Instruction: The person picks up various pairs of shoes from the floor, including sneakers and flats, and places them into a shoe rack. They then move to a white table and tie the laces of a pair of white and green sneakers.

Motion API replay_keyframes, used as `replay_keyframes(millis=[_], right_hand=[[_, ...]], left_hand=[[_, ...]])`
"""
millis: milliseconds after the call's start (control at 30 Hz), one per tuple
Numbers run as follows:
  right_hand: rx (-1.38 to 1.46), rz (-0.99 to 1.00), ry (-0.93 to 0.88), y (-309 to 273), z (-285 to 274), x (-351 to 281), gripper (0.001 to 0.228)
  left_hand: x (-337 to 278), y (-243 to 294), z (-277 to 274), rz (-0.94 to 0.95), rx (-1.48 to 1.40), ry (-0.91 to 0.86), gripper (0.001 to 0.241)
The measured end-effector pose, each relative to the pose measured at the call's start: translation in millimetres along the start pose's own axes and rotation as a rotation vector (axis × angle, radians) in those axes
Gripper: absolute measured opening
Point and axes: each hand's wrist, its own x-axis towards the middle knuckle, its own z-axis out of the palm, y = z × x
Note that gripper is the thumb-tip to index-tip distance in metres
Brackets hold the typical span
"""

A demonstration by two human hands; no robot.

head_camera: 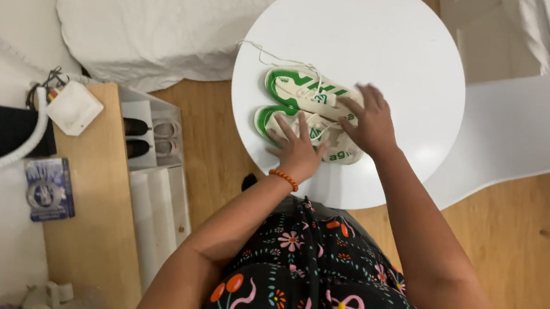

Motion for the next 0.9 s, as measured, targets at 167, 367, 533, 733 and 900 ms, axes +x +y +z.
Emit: replay_keyframes(millis=[167,367,533,733,900], right_hand=[[-0.106,0.059,-0.057,-0.3,11.8,1.5,0.061],[-0.098,0.345,-0.344,-42.7,-14.0,-14.2,0.060],[-0.170,0.426,-0.334,-42.2,10.8,-51.3,0.070],[-0.216,0.532,-0.368,-55.9,5.7,-78.2,0.080],[-0.077,0.582,-0.254,-66.4,-10.0,-64.0,0.072]], left_hand=[[7.5,-13.0,51.3,-0.038,0.013,-0.109,0.103],[31.8,-46.0,37.6,0.208,0.203,-0.002,0.086],[69.5,-43.8,11.4,0.403,0.317,-0.129,0.078],[94.4,-41.9,36.2,0.435,0.404,0.201,0.068],[92.9,-61.7,51.1,0.474,0.148,0.385,0.055]])
